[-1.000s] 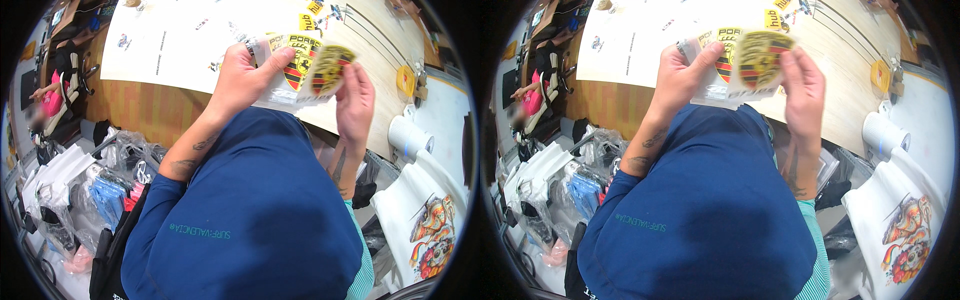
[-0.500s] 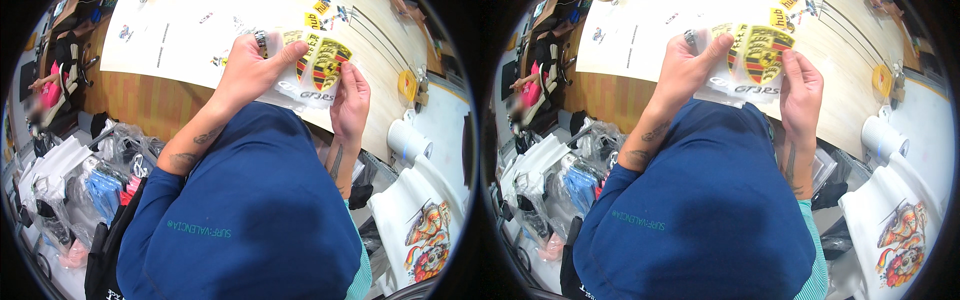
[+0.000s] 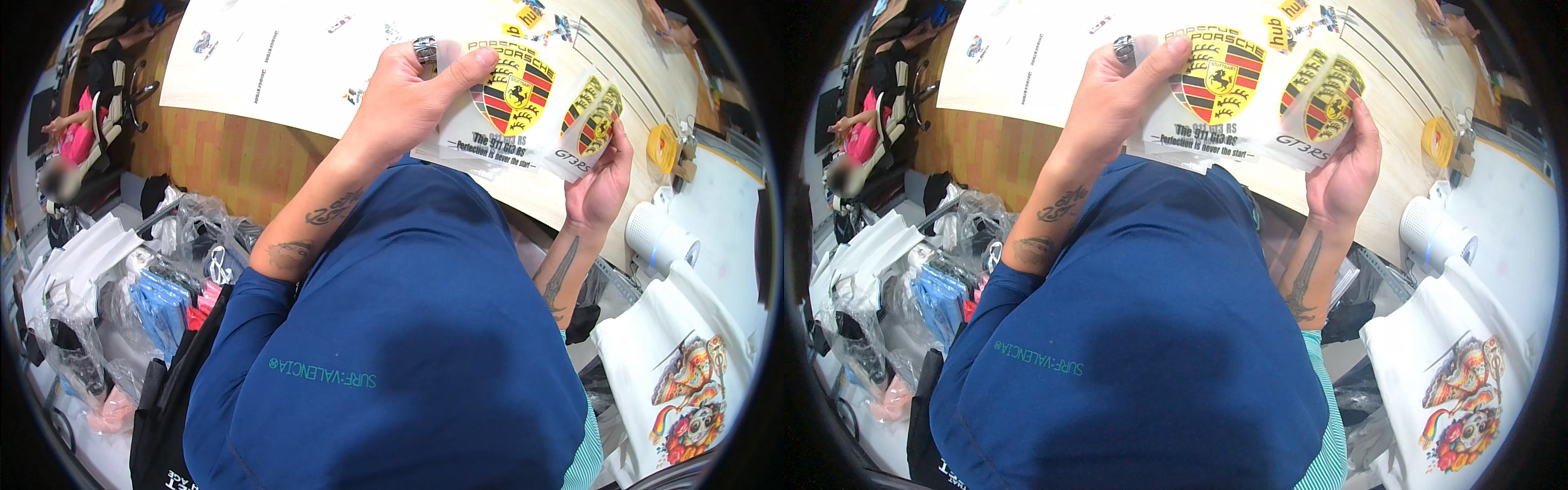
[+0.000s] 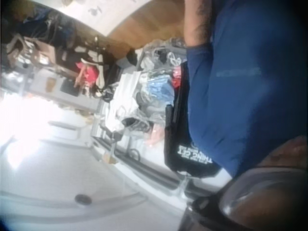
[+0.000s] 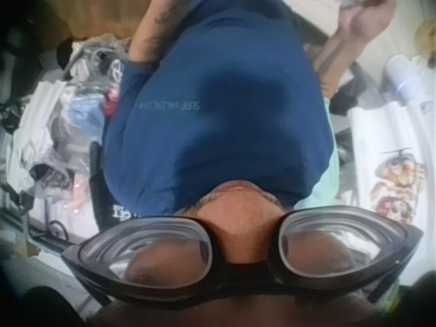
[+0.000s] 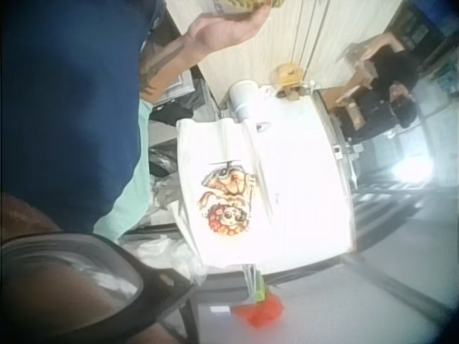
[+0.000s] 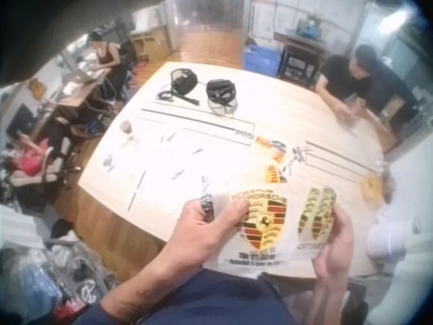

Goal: The person sorts and organizes small Porsche-branded stickers on a work table. They repeatedly pick up sticker sheets, separate them, and place them into piles while occasionally moving other items on the table.

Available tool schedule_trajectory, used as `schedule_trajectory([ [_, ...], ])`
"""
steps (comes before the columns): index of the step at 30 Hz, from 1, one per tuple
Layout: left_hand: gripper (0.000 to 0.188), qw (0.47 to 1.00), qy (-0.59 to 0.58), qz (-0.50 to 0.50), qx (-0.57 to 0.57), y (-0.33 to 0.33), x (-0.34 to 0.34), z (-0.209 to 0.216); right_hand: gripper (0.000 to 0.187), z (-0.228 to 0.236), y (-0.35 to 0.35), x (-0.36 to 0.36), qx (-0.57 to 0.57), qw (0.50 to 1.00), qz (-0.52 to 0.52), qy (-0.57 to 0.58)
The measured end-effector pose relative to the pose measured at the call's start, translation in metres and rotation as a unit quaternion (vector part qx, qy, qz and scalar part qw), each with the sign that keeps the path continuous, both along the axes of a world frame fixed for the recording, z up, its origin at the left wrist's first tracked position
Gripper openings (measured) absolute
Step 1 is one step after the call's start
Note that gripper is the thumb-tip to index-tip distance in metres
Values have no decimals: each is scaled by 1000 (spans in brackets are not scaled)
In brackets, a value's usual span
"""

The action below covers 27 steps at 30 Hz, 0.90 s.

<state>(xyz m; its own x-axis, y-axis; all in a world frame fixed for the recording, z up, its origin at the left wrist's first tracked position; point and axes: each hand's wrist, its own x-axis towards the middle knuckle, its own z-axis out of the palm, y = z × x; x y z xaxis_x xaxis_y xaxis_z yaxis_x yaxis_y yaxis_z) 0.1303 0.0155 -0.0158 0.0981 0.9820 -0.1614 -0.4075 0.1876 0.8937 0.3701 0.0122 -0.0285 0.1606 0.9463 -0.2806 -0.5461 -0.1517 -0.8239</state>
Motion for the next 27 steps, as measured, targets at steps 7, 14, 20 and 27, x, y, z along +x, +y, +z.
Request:
schedule_trajectory([
  [7, 28, 999, 51, -17, 7, -2, 2, -1, 24, 9, -6, -31, 60, 995, 37, -65],
  [14, 28, 997, 65, -42, -19, -5, 1, 2, 22, 10, -12, -38, 107, 982, 17, -156],
  [20, 25, 998, 35, -49, 21, -8, 4, 2, 23, 13, -13, -40, 88, 991, 21, -95],
  [27, 27, 1000, -12, -25, 7, -8, 3, -2, 32, 18, -8, -27, 40, 999, 27, -11],
])
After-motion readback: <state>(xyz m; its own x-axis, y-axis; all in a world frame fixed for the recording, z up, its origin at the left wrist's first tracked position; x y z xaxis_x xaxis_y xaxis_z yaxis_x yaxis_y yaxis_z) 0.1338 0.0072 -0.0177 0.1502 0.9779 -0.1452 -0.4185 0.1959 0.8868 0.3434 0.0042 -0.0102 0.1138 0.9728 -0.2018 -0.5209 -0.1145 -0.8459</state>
